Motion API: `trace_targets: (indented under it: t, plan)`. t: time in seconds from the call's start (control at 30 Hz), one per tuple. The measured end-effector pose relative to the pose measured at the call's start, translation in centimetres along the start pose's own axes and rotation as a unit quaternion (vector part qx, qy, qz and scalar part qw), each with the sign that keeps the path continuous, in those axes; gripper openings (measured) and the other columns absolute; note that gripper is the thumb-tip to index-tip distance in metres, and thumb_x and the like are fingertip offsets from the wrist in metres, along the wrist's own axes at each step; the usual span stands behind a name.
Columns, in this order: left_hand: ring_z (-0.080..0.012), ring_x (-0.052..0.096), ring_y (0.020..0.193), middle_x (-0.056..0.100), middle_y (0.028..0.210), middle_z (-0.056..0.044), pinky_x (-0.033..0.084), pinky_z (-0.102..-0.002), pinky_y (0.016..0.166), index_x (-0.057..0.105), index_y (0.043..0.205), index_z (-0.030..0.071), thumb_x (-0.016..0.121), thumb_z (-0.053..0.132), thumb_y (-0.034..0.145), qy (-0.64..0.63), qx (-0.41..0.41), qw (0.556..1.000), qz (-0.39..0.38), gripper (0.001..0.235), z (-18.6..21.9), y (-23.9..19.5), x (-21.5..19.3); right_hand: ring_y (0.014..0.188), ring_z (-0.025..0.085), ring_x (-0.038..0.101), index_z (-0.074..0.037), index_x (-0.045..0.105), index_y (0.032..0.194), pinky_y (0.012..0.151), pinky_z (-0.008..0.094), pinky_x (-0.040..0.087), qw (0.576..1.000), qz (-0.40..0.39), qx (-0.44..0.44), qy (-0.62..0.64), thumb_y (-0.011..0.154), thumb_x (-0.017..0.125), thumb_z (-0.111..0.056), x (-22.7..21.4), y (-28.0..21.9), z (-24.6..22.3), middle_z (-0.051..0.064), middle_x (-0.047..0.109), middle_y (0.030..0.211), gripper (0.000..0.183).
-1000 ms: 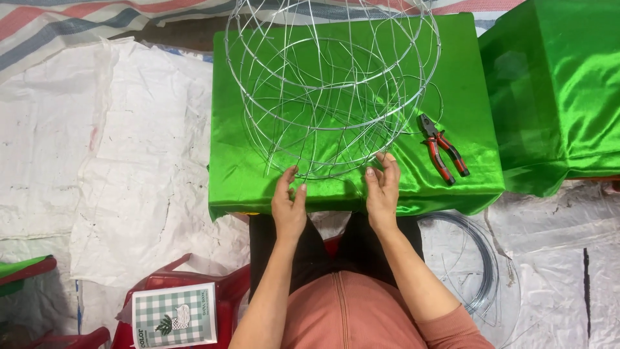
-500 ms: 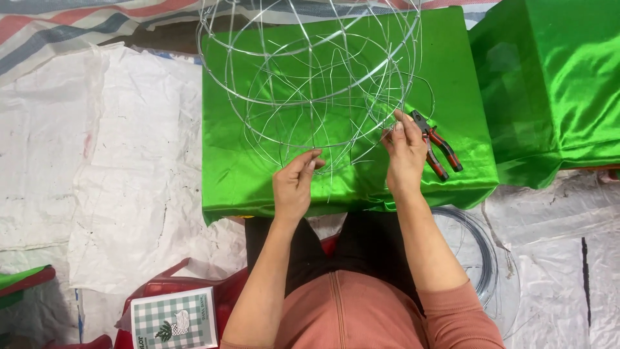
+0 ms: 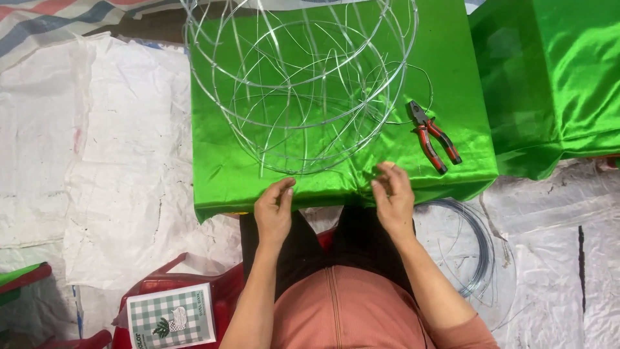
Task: Using pliers to cut and bend wire to reinforce a spherical wire cage structure.
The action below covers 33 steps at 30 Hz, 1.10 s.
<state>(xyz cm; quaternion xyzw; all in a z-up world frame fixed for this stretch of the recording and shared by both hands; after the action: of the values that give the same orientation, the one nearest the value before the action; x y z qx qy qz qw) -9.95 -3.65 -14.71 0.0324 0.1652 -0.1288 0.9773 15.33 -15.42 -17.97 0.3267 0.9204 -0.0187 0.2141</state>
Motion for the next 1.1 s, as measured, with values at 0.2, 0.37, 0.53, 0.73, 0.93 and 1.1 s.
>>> trace_targets:
  t: [0.2, 0.37, 0.53, 0.73, 0.93, 1.1]
  plan:
    - [-0.0326, 0.069, 0.109, 0.073, 0.115, -0.013, 0.055, -0.044, 0.095, 0.071, 0.124, 0.007, 0.066, 0.0, 0.092, 0.099, 0.123, 0.987, -0.025, 0.033, 1.5, 0.0, 4.1, 0.119, 0.035, 0.057, -0.011, 0.076, 0.118, 0.103, 0.045, 0.051, 0.977, -0.062, -0.061, -0.197, 0.089, 0.079, -0.021, 1.7, -1.5, -1.0, 0.013, 0.058, 0.134, 0.031]
    - [-0.0349, 0.066, 0.105, 0.071, 0.11, -0.018, 0.054, -0.045, 0.092, 0.07, 0.117, 0.001, 0.072, 0.011, 0.091, 0.294, 0.193, 0.934, -0.064, 0.028, 0.6, 2.6, 6.8, 0.114, 0.027, 0.05, -0.016, 0.077, 0.112, 0.102, 0.039, 0.048, 0.959, -0.087, -0.064, -0.263, 0.087, 0.08, -0.022, 3.4, -1.2, 0.1, 0.004, 0.057, 0.132, 0.026]
    - [-0.0304, 0.072, 0.088, 0.074, 0.084, -0.012, 0.058, -0.044, 0.081, 0.076, 0.102, 0.01, 0.064, 0.022, 0.098, 0.335, 0.189, 0.914, -0.126, 0.018, 3.1, 5.3, 6.0, 0.092, 0.03, 0.072, -0.006, 0.072, 0.104, 0.081, 0.041, 0.061, 0.995, -0.093, 0.018, -0.037, 0.095, 0.071, -0.009, 2.0, -0.4, -3.5, 0.011, 0.074, 0.104, 0.01]
    - [-0.0303, 0.07, 0.081, 0.07, 0.082, -0.011, 0.057, -0.044, 0.08, 0.07, 0.108, 0.007, 0.05, 0.027, 0.107, 0.187, 0.21, 0.957, -0.073, 0.028, 12.8, 8.6, 1.3, 0.042, 0.007, 0.058, -0.016, 0.072, 0.122, 0.047, 0.022, 0.05, 0.992, -0.079, 0.001, 0.095, 0.104, 0.054, -0.014, -0.2, -0.6, -8.9, 0.002, 0.079, 0.075, 0.027]
    - [-0.0303, 0.069, 0.069, 0.065, 0.071, -0.009, 0.056, -0.044, 0.07, 0.068, 0.1, 0.007, 0.053, 0.02, 0.107, 0.152, 0.218, 0.961, -0.081, 0.021, 15.7, 10.4, -0.1, 0.054, 0.025, 0.067, -0.031, 0.071, 0.121, 0.047, 0.04, 0.055, 0.88, -0.079, -0.242, -0.402, 0.094, 0.059, -0.018, -2.5, 1.0, -13.6, 0.002, 0.068, 0.069, 0.031]
    - [-0.0245, 0.066, 0.064, 0.065, 0.067, -0.006, 0.056, -0.039, 0.07, 0.069, 0.097, 0.009, 0.053, 0.02, 0.107, 0.126, 0.208, 0.964, -0.107, 0.022, 16.1, 10.1, 0.6, 0.056, 0.029, 0.071, -0.03, 0.068, 0.125, 0.047, 0.043, 0.057, 0.842, -0.168, -0.219, -0.463, 0.094, 0.053, -0.013, -1.5, 2.9, -12.4, 0.006, 0.067, 0.069, 0.039]
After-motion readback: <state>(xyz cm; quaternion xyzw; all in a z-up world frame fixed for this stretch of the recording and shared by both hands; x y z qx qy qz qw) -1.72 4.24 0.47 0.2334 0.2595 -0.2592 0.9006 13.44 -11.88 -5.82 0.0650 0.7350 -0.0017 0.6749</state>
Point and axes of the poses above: each hand's wrist, its own y-axis towards the middle knuckle, its own x-axis out of the palm, z = x × y, the point moved 3 cm from there along y, towards the middle knuckle
